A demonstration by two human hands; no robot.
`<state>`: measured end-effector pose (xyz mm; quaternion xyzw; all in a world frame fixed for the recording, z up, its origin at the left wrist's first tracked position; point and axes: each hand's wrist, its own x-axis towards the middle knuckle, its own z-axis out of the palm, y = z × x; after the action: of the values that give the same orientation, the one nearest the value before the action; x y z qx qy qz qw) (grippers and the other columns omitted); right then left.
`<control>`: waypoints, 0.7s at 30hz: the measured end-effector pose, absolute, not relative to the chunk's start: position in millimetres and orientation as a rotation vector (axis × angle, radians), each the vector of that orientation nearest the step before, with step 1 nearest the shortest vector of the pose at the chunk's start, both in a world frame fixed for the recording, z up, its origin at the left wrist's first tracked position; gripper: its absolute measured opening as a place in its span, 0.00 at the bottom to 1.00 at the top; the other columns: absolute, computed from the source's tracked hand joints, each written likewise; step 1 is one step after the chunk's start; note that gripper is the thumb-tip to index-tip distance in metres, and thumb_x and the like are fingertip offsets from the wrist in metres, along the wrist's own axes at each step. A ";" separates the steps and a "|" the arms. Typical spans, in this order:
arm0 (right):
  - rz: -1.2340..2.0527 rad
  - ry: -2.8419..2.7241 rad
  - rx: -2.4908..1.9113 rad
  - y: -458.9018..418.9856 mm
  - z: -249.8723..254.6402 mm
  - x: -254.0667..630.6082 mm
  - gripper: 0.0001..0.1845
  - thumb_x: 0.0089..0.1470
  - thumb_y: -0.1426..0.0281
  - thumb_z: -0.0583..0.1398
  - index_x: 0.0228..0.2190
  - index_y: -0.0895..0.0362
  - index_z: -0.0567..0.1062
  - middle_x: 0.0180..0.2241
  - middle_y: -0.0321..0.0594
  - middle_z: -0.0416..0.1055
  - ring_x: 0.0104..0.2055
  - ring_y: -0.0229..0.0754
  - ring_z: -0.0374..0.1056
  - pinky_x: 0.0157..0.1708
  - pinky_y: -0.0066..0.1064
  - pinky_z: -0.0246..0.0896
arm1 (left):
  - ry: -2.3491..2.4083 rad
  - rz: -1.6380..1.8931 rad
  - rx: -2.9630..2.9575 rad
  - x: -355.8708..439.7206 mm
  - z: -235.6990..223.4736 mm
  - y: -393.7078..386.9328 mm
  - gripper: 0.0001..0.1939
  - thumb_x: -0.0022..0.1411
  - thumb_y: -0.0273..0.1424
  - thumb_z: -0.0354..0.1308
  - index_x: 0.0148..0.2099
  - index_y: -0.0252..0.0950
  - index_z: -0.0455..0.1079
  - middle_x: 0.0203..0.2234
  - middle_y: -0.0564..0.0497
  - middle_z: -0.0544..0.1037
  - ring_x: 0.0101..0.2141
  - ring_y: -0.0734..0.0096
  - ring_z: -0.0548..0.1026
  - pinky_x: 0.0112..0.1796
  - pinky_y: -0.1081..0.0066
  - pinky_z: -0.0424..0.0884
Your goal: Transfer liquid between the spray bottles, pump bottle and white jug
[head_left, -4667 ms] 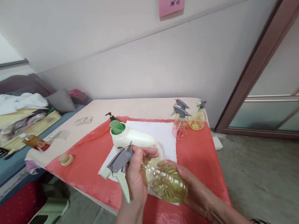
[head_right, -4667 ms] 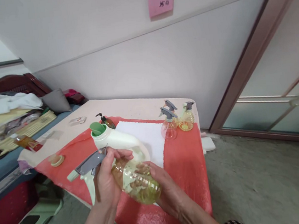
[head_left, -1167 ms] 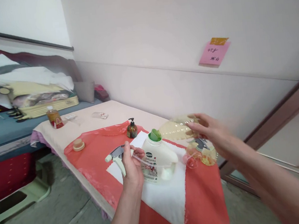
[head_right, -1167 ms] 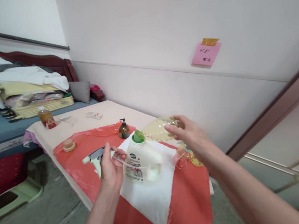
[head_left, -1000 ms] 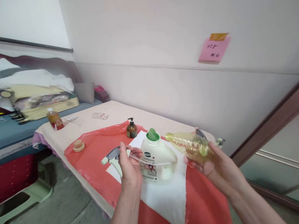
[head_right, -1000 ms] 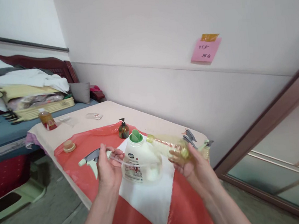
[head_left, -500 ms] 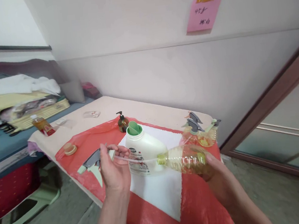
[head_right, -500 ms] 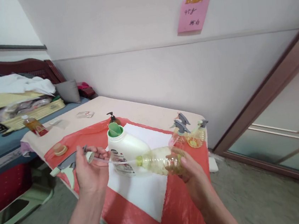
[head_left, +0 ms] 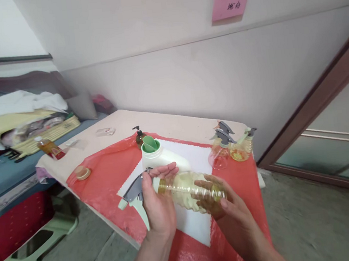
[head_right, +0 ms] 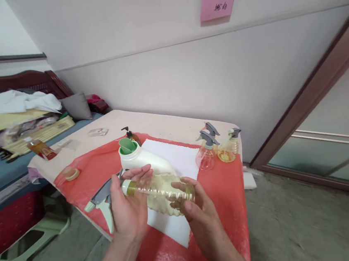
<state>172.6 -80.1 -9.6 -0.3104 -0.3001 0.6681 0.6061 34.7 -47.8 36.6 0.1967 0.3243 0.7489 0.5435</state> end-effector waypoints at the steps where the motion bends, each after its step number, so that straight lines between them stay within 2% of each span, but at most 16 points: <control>1: 1.510 -0.723 -0.729 -80.8 -8.2 173.5 0.31 0.42 0.57 0.69 0.49 0.49 0.70 0.51 0.45 0.70 0.45 0.48 0.71 0.44 0.38 0.64 | 0.777 1.776 0.472 35.3 36.6 -48.0 0.21 0.63 0.47 0.51 0.36 0.34 0.72 0.37 0.41 0.81 0.42 0.59 0.78 0.53 0.55 0.65; 7: 1.381 -0.876 -0.818 -79.7 -10.0 182.1 0.33 0.41 0.55 0.70 0.49 0.48 0.69 0.51 0.43 0.71 0.45 0.47 0.70 0.42 0.37 0.67 | 0.790 1.724 0.513 36.4 36.8 -49.9 0.15 0.61 0.43 0.54 0.33 0.36 0.71 0.36 0.43 0.81 0.41 0.59 0.78 0.50 0.56 0.67; 10: 1.466 -0.934 -0.973 -78.7 -22.1 185.2 0.29 0.52 0.46 0.58 0.44 0.55 0.74 0.37 0.47 0.77 0.31 0.45 0.73 0.28 0.34 0.66 | 0.780 1.673 0.602 37.6 39.0 -55.7 0.14 0.61 0.42 0.53 0.30 0.36 0.70 0.36 0.44 0.81 0.40 0.60 0.78 0.48 0.58 0.68; 12: 1.547 -0.954 -1.074 -79.8 -29.0 185.3 0.36 0.57 0.42 0.48 0.40 0.61 0.76 0.28 0.47 0.76 0.22 0.42 0.69 0.20 0.31 0.60 | 0.774 1.663 0.677 38.0 40.5 -60.0 0.14 0.60 0.40 0.54 0.28 0.37 0.69 0.34 0.45 0.81 0.38 0.61 0.78 0.45 0.60 0.69; 14: 1.623 -0.966 -1.086 -82.7 -30.9 183.7 0.40 0.58 0.42 0.43 0.41 0.63 0.76 0.25 0.47 0.75 0.20 0.40 0.67 0.20 0.30 0.58 | 0.793 1.702 0.701 36.9 41.4 -61.7 0.13 0.59 0.39 0.54 0.27 0.37 0.67 0.30 0.47 0.80 0.36 0.62 0.77 0.43 0.62 0.69; 16: 1.663 -0.976 -1.006 -86.4 -27.2 181.0 0.39 0.58 0.42 0.46 0.46 0.61 0.74 0.29 0.47 0.76 0.24 0.40 0.69 0.23 0.30 0.61 | 0.839 1.763 0.650 33.7 41.7 -59.7 0.14 0.59 0.40 0.54 0.25 0.37 0.66 0.27 0.48 0.79 0.32 0.63 0.77 0.40 0.63 0.70; 18: 1.640 -0.974 -0.888 -89.7 -20.9 177.9 0.35 0.52 0.44 0.57 0.54 0.53 0.68 0.42 0.47 0.75 0.31 0.41 0.71 0.27 0.32 0.65 | 0.890 1.822 0.559 29.1 42.1 -55.5 0.14 0.58 0.40 0.53 0.25 0.38 0.64 0.24 0.49 0.78 0.30 0.63 0.77 0.38 0.63 0.70; 20: 1.585 -0.962 -0.826 -91.7 -16.8 175.1 0.43 0.41 0.54 0.70 0.57 0.43 0.62 0.53 0.43 0.68 0.34 0.41 0.73 0.29 0.32 0.68 | 0.911 1.853 0.507 24.9 43.0 -52.4 0.14 0.58 0.41 0.53 0.25 0.38 0.64 0.23 0.50 0.78 0.29 0.63 0.77 0.37 0.63 0.70; 21: 1.576 -0.949 -0.829 -92.2 -16.7 174.0 0.45 0.38 0.57 0.72 0.56 0.41 0.62 0.54 0.41 0.67 0.32 0.40 0.73 0.27 0.31 0.67 | 0.901 1.842 0.518 23.7 43.6 -52.2 0.14 0.57 0.41 0.53 0.25 0.38 0.64 0.24 0.49 0.78 0.30 0.62 0.77 0.38 0.63 0.70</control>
<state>174.0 -92.2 -16.7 -0.3475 -0.3980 0.6610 0.5328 23.7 -52.2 43.6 0.2132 0.3712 0.7586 0.4911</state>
